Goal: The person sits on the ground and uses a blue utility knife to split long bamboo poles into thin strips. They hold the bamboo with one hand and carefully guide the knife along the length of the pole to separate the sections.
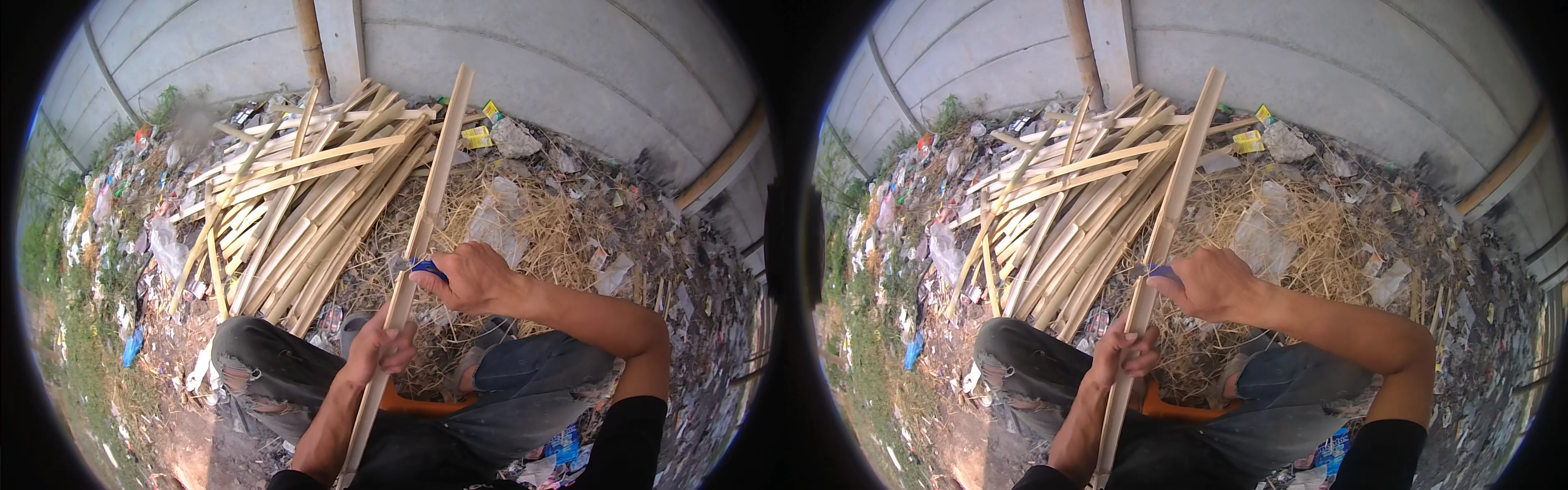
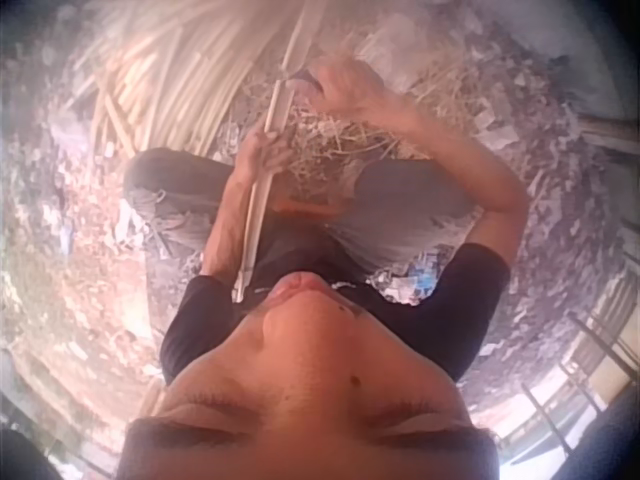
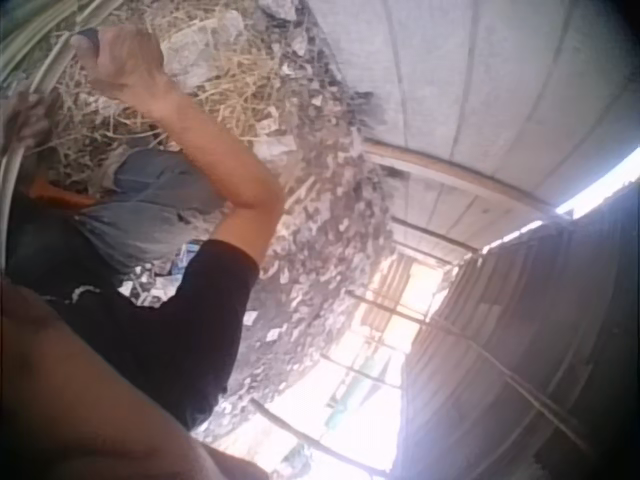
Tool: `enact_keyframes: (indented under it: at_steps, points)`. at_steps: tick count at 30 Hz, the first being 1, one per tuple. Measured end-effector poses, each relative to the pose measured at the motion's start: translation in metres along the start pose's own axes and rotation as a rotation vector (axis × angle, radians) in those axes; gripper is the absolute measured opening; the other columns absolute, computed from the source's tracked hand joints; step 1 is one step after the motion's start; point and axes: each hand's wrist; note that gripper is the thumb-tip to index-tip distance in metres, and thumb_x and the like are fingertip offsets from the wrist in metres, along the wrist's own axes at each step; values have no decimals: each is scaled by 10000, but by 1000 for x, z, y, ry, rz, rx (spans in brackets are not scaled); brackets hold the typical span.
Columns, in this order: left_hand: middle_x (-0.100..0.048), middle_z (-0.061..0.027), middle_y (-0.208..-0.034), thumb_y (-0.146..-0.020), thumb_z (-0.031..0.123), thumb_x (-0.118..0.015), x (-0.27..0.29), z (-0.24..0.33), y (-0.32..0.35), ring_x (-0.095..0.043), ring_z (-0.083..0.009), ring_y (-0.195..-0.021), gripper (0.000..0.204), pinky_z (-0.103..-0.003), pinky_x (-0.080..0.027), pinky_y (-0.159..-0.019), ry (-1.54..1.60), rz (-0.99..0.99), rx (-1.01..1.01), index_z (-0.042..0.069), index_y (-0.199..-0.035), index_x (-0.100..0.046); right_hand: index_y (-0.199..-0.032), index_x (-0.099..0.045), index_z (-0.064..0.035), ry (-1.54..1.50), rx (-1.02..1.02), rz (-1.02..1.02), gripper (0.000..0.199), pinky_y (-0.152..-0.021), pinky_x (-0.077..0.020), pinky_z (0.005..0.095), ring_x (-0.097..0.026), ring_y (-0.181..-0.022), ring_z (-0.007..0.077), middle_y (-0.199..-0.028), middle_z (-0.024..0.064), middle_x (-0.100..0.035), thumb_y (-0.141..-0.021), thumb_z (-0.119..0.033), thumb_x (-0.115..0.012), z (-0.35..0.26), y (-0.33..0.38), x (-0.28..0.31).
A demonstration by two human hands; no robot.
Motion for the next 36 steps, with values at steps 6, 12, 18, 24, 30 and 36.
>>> enact_keyframes:
  at_steps: [6, 12, 18, 24, 30, 36]
  points:
    - [-396, -10, -766, -878, 222, -579, 21, -12, 3, -323, -88, -481, 626, -239, -242, -417, 15, 45, 19, 143, -1473, -402, -795, -714, -11, 119, 75, -240, 620, -587, -564, 509, -690, -614, 434, -640, 251, -655, -1032, -545, -506, -24, 8, -10]
    - [-424, -25, -761, -830, 214, -606, -4, -7, -4, -323, -80, -456, 536, -245, -256, -382, -19, 72, -29, 65, -1332, -495, -747, -701, -24, 20, -118, -108, 637, -596, -564, 522, -694, -612, 431, -607, 229, -649, -1027, -563, -510, 9, -3, 15]
    - [-411, -21, -771, -827, 203, -613, 0, -7, 3, -324, -76, -469, 678, -238, -264, -394, -45, 56, -27, 104, -1469, -417, -745, -695, -26, 38, -113, 36, 617, -513, -509, 477, -628, -479, 363, -518, 169, -586, -1045, -540, -529, 30, -8, 13]
    - [-410, -21, -771, -825, 193, -598, 1, -12, -6, -328, -79, -470, 655, -241, -260, -393, -89, 53, -33, 113, -1452, -424, -777, -707, -22, 87, -115, -48, 651, -555, -543, 486, -673, -554, 401, -538, 186, -604, -1033, -589, -514, 19, 3, 16]
    - [-409, -14, -736, -855, 153, -531, 0, -15, 7, -348, -95, -472, 792, -252, -302, -424, -158, 17, 69, 110, -1604, -279, -716, -655, -9, 59, -474, 251, 726, -588, -511, 516, -632, -531, 367, -539, 162, -586, -1059, -611, -439, 112, -12, 61]
    - [-368, 11, -702, -918, 247, -621, -11, -11, 2, -313, -74, -441, 737, -236, -247, -393, -325, 52, -102, 68, -1572, -332, -645, -563, -10, -193, -426, 502, 751, -512, -315, 360, -385, -495, 185, -501, 24, -386, -1041, -644, -483, 120, 23, 103]
Point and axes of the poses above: each hand's wrist, its own y-axis away from the middle knuckle, its own x-axis out of the back of the hand, z = x × y
